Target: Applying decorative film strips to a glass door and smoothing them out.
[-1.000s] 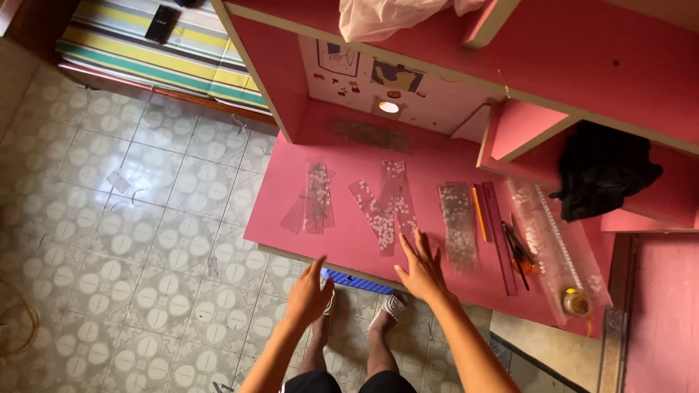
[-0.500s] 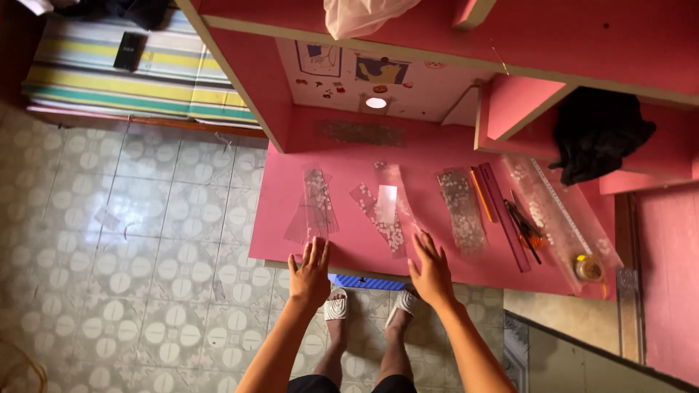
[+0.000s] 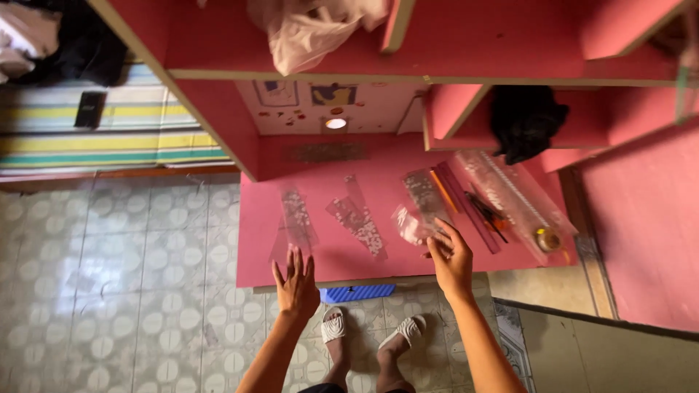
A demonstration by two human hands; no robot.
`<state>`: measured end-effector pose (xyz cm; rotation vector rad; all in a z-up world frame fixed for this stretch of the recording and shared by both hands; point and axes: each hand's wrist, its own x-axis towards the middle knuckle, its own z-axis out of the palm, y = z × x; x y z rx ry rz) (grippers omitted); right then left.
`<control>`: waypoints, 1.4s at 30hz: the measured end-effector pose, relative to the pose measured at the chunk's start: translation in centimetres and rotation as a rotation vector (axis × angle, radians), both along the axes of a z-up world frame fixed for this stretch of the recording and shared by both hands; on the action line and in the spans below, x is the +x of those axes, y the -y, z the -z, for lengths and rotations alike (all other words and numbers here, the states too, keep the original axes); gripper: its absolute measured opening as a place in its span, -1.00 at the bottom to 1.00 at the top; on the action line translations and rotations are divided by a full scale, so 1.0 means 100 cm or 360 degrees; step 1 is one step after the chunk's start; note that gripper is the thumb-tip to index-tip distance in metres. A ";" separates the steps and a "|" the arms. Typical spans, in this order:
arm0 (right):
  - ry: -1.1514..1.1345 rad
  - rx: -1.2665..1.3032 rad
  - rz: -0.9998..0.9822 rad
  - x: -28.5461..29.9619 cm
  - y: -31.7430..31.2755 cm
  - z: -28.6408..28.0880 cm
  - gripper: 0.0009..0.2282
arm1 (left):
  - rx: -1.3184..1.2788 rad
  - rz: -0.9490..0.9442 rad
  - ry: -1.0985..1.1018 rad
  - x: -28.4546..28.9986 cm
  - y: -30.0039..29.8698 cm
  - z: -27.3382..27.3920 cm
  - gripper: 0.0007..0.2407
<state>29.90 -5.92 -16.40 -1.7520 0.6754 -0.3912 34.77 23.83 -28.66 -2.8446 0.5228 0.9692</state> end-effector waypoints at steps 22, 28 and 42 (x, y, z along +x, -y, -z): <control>-0.0222 0.0473 0.0126 -0.184 0.090 -0.126 -0.66 | -0.2825 -0.1812 -0.1025 -0.050 0.202 -0.135 -0.81; -0.0122 0.0445 0.0432 -0.236 0.132 -0.131 -0.74 | -0.2555 -0.1154 -0.0724 -0.068 0.228 -0.215 -0.84; -0.0250 0.0006 -0.0006 -0.302 0.160 -0.106 -0.72 | -0.2614 -0.0986 -0.0590 -0.107 0.245 -0.195 -0.81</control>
